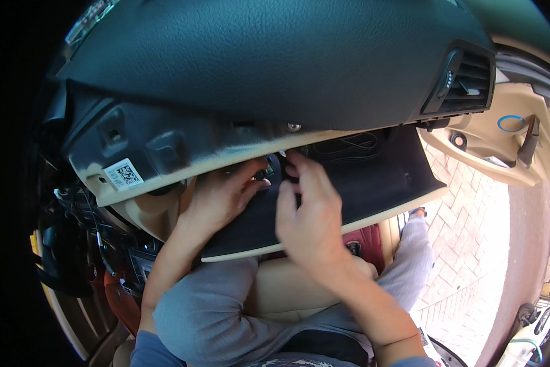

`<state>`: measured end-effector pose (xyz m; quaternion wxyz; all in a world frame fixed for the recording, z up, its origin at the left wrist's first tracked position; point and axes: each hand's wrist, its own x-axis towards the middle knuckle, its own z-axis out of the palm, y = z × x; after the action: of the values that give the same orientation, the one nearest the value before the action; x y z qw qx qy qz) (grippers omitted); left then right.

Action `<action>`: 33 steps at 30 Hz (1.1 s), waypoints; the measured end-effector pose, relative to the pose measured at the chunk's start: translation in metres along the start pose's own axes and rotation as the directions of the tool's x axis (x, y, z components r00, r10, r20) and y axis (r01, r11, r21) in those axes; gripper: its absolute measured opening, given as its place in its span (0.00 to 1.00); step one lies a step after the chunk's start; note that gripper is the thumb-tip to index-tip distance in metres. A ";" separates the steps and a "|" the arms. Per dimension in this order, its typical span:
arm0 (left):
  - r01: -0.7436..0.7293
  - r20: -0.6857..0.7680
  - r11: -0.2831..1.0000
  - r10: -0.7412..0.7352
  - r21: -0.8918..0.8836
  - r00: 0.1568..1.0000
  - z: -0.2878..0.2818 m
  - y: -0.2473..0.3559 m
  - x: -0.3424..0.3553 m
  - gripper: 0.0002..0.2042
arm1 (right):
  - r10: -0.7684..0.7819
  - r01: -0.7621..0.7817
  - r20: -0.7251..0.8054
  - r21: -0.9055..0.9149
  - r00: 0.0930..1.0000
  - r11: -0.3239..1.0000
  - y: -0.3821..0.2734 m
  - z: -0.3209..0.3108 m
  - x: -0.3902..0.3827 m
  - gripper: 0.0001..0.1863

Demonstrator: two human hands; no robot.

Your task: The person works under the dashboard, connecting a small black electronic module to a wiring harness and securing it with a screwdriver. They use a flashlight to illuminate the confined space and repeatedly adjust the connector and fastener.

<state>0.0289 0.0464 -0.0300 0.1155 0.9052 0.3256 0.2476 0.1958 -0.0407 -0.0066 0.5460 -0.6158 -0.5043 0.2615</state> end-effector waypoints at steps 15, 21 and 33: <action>0.062 -0.011 0.967 -0.067 -0.246 0.998 -0.004 -0.002 -0.004 0.15 | 0.279 -0.370 0.407 0.161 0.870 0.915 0.013 -0.016 0.044 0.15; 0.209 0.059 0.893 -0.202 -0.399 0.978 -0.006 -0.004 -0.010 0.16 | 0.323 -0.413 0.429 0.133 0.843 0.901 0.009 -0.016 0.044 0.17; 0.200 0.069 0.864 -0.190 -0.462 0.979 -0.004 -0.009 -0.013 0.18 | 0.294 -0.400 0.457 0.155 0.840 0.903 0.010 -0.016 0.048 0.13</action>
<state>0.0134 0.0452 -0.0350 0.3577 0.8158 0.3447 0.2962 0.2300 -0.0025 -0.0006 0.4381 -0.5539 -0.4536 0.5437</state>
